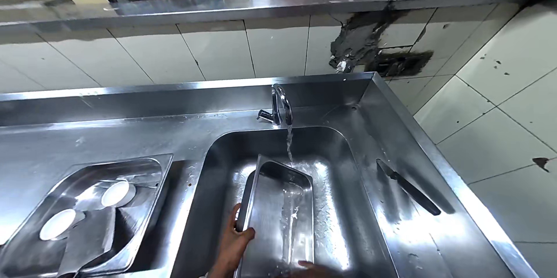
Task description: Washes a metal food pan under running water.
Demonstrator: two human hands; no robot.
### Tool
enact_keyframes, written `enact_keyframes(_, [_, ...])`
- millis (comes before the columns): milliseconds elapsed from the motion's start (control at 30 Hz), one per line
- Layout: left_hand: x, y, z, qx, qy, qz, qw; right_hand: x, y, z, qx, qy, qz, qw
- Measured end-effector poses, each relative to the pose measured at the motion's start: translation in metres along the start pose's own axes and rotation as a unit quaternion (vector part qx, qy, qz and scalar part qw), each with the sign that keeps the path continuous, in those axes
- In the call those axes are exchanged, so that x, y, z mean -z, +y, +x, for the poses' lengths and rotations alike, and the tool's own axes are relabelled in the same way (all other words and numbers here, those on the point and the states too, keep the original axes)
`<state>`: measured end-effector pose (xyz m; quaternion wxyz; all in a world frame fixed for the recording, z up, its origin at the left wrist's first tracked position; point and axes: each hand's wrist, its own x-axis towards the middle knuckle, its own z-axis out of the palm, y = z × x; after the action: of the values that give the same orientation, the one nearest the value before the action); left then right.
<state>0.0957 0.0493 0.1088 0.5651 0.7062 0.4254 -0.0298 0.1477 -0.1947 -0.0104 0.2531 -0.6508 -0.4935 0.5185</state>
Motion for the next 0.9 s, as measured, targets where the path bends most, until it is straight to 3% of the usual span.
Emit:
enact_keyframes(100, [-0.009, -0.013, -0.007, -0.004, -0.027, 0.016, 1.000, 0.029, 0.027, 0.003, -0.056, -0.008, -0.144, 0.988])
enact_keyframes(300, [-0.010, -0.004, -0.021, -0.005, -0.042, 0.015, 0.999, 0.125, 0.058, 0.041, -0.200, 0.217, -0.249, 0.922])
enact_keyframes(433, [-0.016, -0.001, -0.024, -0.010, -0.013, -0.008, 1.000, 0.072, 0.045, 0.057, -0.203, 0.279, -0.217, 0.913])
enact_keyframes(533, [-0.018, -0.013, -0.019, -0.002, -0.021, -0.012, 1.000, 0.002, 0.021, 0.061, -0.193, 0.280, -0.088, 0.936])
enact_keyframes(600, [-0.020, -0.020, -0.018, 0.005, -0.029, -0.029, 0.999, -0.020, 0.011, 0.067, -0.173, 0.312, -0.012, 0.934])
enact_keyframes(700, [-0.025, -0.024, -0.026, 0.006, -0.040, -0.066, 0.997, -0.008, 0.047, 0.091, -0.128, 0.438, -0.098, 0.884])
enact_keyframes(800, [-0.031, -0.025, -0.029, -0.017, -0.050, -0.095, 0.994, 0.045, 0.047, 0.135, -0.190, 0.552, -0.111, 0.804])
enact_keyframes(900, [-0.029, -0.014, -0.033, -0.038, -0.064, -0.098, 0.992, 0.079, 0.008, 0.158, -0.188, 0.544, -0.073, 0.815])
